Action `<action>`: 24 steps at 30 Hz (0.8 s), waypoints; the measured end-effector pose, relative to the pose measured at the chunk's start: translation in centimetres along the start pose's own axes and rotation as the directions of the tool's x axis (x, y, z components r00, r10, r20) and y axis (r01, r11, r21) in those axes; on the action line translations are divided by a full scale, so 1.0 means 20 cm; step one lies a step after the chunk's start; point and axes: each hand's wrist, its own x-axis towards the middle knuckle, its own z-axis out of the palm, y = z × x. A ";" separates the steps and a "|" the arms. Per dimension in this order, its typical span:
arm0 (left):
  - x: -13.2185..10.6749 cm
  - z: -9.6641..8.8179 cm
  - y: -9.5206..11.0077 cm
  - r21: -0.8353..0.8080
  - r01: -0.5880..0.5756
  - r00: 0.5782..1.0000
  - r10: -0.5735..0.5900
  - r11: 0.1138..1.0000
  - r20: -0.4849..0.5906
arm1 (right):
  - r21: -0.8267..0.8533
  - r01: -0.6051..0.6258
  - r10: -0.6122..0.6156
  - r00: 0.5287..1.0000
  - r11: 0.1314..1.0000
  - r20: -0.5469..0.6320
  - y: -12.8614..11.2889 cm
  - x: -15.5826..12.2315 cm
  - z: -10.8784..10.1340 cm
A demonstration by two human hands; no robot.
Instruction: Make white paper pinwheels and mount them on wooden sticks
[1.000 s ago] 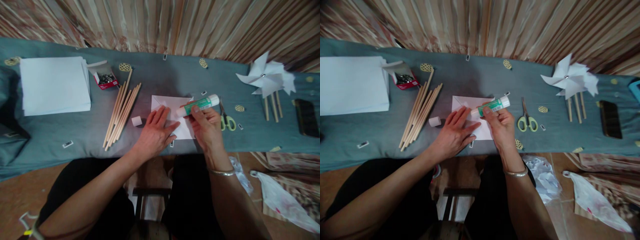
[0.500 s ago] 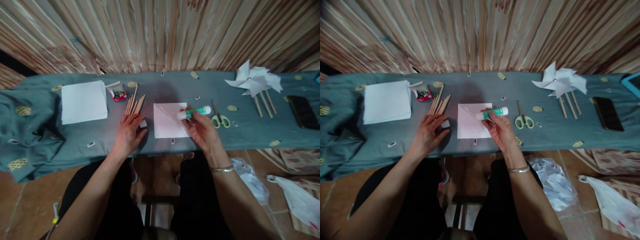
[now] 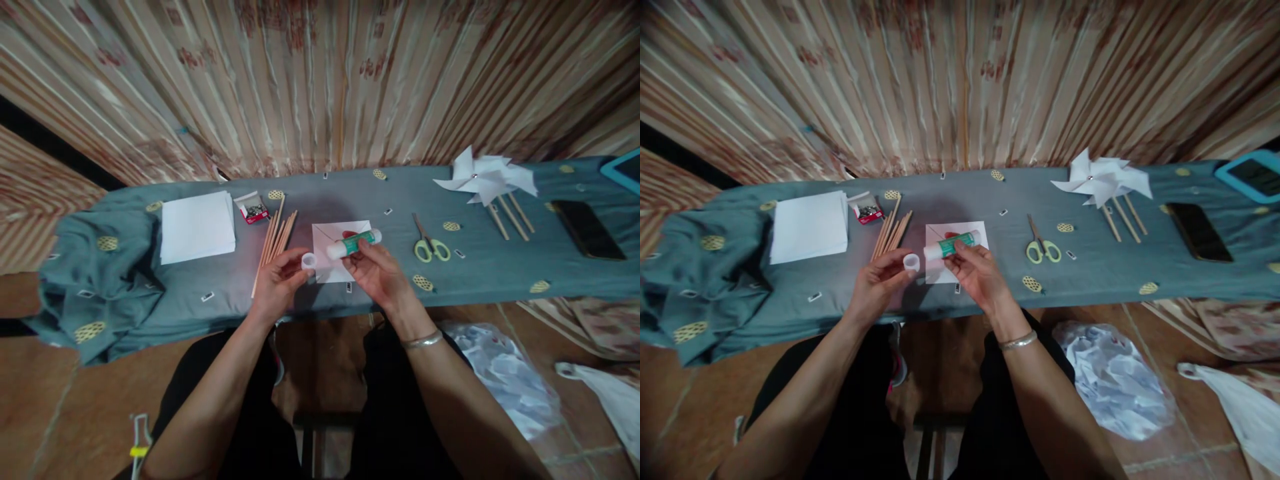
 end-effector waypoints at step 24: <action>-0.03 -0.05 0.02 0.446 -0.386 0.922 0.351 0.807 0.163 | -0.250 0.062 -0.064 0.998 0.966 0.000 0.07 -0.03 0.08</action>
